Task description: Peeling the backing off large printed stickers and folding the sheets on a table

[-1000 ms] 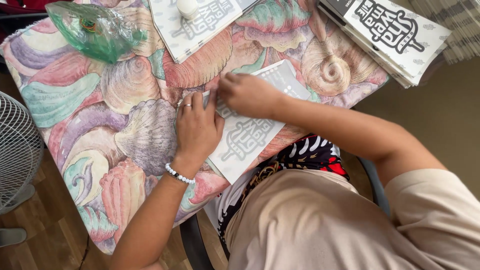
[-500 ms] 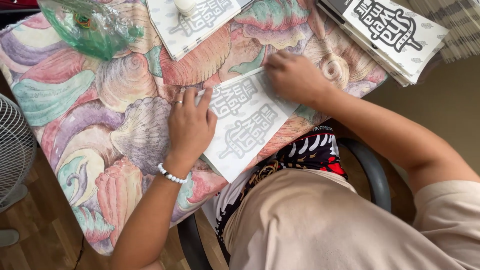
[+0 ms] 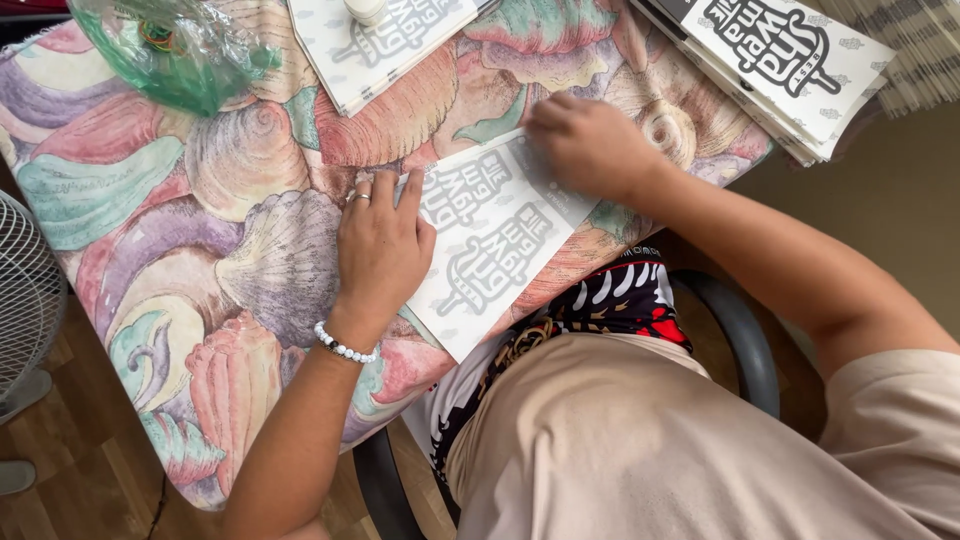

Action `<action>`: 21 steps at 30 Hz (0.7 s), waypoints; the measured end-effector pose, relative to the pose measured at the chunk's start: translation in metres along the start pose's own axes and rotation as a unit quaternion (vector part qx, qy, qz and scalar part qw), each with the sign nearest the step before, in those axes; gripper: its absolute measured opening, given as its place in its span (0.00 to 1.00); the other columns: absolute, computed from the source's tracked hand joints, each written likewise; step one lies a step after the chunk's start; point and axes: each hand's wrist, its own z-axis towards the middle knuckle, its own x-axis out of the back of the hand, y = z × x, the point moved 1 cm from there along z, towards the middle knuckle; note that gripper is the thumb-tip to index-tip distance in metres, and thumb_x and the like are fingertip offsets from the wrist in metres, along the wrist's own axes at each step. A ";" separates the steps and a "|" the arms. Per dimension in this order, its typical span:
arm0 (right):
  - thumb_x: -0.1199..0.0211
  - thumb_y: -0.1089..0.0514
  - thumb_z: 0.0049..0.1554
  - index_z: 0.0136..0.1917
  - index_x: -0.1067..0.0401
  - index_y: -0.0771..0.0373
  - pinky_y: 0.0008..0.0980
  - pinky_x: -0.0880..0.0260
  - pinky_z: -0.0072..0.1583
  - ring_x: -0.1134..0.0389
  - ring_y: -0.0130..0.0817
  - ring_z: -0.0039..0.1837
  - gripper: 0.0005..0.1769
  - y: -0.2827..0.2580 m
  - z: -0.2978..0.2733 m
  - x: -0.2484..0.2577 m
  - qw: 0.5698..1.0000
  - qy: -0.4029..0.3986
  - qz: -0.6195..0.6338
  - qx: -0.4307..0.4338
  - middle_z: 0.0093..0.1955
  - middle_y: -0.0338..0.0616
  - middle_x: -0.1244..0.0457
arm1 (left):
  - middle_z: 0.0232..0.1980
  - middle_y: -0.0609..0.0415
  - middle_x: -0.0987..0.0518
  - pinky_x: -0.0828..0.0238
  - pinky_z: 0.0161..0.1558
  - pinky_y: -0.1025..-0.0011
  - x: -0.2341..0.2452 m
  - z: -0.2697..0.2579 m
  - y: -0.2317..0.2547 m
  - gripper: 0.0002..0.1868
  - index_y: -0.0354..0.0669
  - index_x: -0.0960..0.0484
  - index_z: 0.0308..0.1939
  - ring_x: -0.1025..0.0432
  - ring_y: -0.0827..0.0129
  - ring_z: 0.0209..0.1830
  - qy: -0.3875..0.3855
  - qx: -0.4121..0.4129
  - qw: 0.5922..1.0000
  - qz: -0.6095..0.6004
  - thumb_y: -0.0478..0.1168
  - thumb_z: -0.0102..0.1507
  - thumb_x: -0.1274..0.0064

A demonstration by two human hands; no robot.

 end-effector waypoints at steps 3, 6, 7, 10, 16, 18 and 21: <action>0.43 0.67 0.66 0.49 0.22 0.65 0.27 0.21 0.42 0.33 0.34 0.45 0.09 0.021 -0.003 -0.011 0.996 -0.003 -0.090 -0.013 0.44 0.41 0.31 | 0.46 0.48 0.28 0.29 0.41 0.60 0.000 0.003 0.003 0.25 0.44 0.23 0.60 0.31 0.55 0.43 -0.013 0.005 0.999 0.034 0.42 0.59 0.48; 0.47 0.67 0.66 0.43 0.24 0.68 0.36 0.20 0.49 0.31 0.39 0.46 0.13 -0.015 0.020 -0.012 0.999 0.033 0.020 0.009 0.43 0.44 0.32 | 0.46 0.53 0.29 0.32 0.47 0.65 -0.009 -0.002 0.009 0.28 0.45 0.25 0.63 0.33 0.61 0.43 -0.005 -0.009 0.993 0.115 0.46 0.59 0.45; 0.47 0.67 0.66 0.43 0.24 0.68 0.36 0.20 0.49 0.31 0.39 0.46 0.13 -0.024 0.030 -0.029 0.999 0.032 0.020 0.013 0.43 0.44 0.32 | 0.46 0.53 0.29 0.32 0.47 0.65 -0.012 -0.005 0.008 0.28 0.45 0.25 0.63 0.33 0.61 0.43 -0.005 -0.005 0.993 0.115 0.46 0.59 0.45; 0.42 0.65 0.56 0.37 0.23 0.61 0.30 0.28 0.41 0.33 0.37 0.44 0.09 -0.049 0.053 -0.056 0.962 0.186 -0.092 0.176 0.40 0.41 0.37 | 0.41 0.49 0.30 0.29 0.52 0.57 -0.019 -0.005 0.004 0.24 0.41 0.22 0.60 0.30 0.54 0.41 0.068 -0.015 0.996 0.060 0.42 0.60 0.51; 0.44 0.66 0.55 0.38 0.23 0.64 0.29 0.29 0.42 0.34 0.37 0.44 0.09 -0.034 0.036 -0.043 0.970 0.161 -0.074 0.168 0.41 0.42 0.39 | 0.41 0.49 0.31 0.29 0.50 0.57 -0.016 -0.006 0.000 0.26 0.42 0.21 0.61 0.30 0.54 0.41 0.063 -0.015 0.997 0.041 0.42 0.59 0.51; 0.43 0.65 0.57 0.38 0.24 0.65 0.30 0.28 0.44 0.32 0.39 0.47 0.09 -0.015 0.019 -0.025 0.978 0.135 -0.082 0.137 0.42 0.42 0.38 | 0.41 0.51 0.30 0.28 0.47 0.59 -0.014 -0.004 -0.002 0.25 0.43 0.20 0.60 0.30 0.57 0.41 0.051 -0.020 0.998 0.035 0.42 0.58 0.50; 0.44 0.63 0.62 0.41 0.22 0.61 0.24 0.29 0.48 0.32 0.33 0.48 0.11 0.016 -0.003 -0.020 0.981 0.117 -0.126 0.095 0.42 0.40 0.37 | 0.41 0.50 0.30 0.27 0.43 0.59 -0.010 0.000 -0.005 0.25 0.43 0.19 0.58 0.29 0.56 0.39 0.033 -0.021 0.999 0.021 0.42 0.57 0.48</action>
